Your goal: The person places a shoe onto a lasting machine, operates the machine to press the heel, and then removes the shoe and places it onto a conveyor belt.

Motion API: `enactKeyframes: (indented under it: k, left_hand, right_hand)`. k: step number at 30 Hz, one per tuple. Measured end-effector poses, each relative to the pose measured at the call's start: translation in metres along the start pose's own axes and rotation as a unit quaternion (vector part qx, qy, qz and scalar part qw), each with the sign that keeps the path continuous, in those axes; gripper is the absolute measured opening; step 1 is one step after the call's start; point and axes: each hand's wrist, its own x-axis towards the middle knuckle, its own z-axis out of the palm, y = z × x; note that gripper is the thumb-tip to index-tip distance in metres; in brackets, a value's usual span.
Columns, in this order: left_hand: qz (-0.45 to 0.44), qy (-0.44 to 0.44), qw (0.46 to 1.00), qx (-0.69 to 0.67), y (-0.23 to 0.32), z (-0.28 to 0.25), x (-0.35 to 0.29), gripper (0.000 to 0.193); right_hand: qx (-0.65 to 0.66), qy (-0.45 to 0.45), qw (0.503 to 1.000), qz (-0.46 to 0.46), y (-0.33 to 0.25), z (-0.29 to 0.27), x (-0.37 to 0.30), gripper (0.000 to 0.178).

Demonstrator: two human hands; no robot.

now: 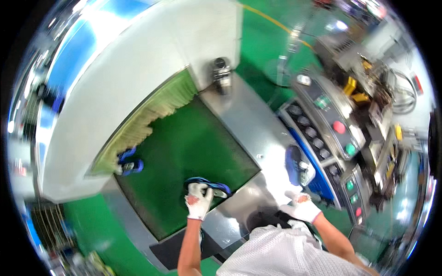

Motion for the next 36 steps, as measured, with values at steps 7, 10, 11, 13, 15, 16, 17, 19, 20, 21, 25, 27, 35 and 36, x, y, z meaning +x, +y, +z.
enactKeyframes:
  k: [7, 10, 11, 13, 15, 16, 17, 19, 20, 21, 25, 27, 35, 36]
  left_hand:
    - [0.332, -0.212, 0.904, -0.165, 0.299, 0.099, -0.031, 0.025]
    - [0.446, -0.291, 0.837, -0.123, 0.397, 0.121, -0.036, 0.027]
    - [0.500, -0.280, 0.806, -0.146, 0.430, 0.130, -0.041, 0.035]
    - [0.612, -0.225, 0.742, -0.157, 0.505, 0.141, -0.061, 0.047]
    - [0.577, -0.265, 0.750, -0.187, 0.558, 0.163, -0.082, 0.056]
    - [0.583, -0.255, 0.742, -0.211, 0.582, 0.182, -0.088, 0.056]
    - [0.584, -0.244, 0.740, -0.230, 0.599, 0.205, -0.090, 0.055]
    - [0.449, -0.359, 0.752, -0.321, 0.639, 0.261, -0.108, 0.057]
    - [0.491, -0.348, 0.753, -0.266, 0.662, 0.285, -0.115, 0.055]
    - [0.528, -0.340, 0.746, -0.221, 0.687, 0.315, -0.126, 0.054]
    - [0.496, -0.368, 0.776, -0.126, 0.764, 0.454, -0.150, 0.062]
    - [0.546, -0.241, 0.801, -0.049, 0.790, 0.513, -0.148, 0.068]
    - [0.481, -0.235, 0.834, 0.131, 0.826, 0.637, -0.114, 0.069]
    - [0.469, -0.252, 0.837, 0.124, 0.829, 0.635, -0.121, 0.068]
  right_hand:
    - [0.064, 0.286, 0.950, -0.109, 0.081, 0.008, -0.007, 0.055]
    - [0.161, 0.326, 0.932, -0.002, 0.105, -0.056, -0.081, 0.053]
    - [0.316, 0.309, 0.894, 0.073, 0.112, -0.080, -0.110, 0.061]
    - [0.456, 0.316, 0.826, 0.098, 0.168, -0.082, -0.154, 0.068]
    - [0.641, 0.397, 0.654, 0.059, 0.200, -0.070, -0.195, 0.056]
    - [0.682, 0.405, 0.605, 0.067, 0.217, -0.063, -0.221, 0.052]
    - [0.723, 0.403, 0.556, 0.073, 0.218, -0.072, -0.251, 0.048]
    - [0.768, 0.467, 0.437, 0.027, 0.247, -0.050, -0.272, 0.042]
    - [0.757, 0.508, 0.410, 0.029, 0.252, -0.052, -0.284, 0.038]
    - [0.766, 0.523, 0.370, 0.050, 0.263, -0.046, -0.298, 0.036]
    - [0.735, 0.590, 0.321, 0.096, 0.293, -0.020, -0.330, 0.035]
    - [0.737, 0.615, 0.278, 0.046, 0.294, -0.036, -0.338, 0.037]
    - [0.742, 0.617, 0.254, 0.067, 0.305, -0.032, -0.357, 0.069]
    - [0.756, 0.592, 0.267, 0.084, 0.314, -0.021, -0.356, 0.069]
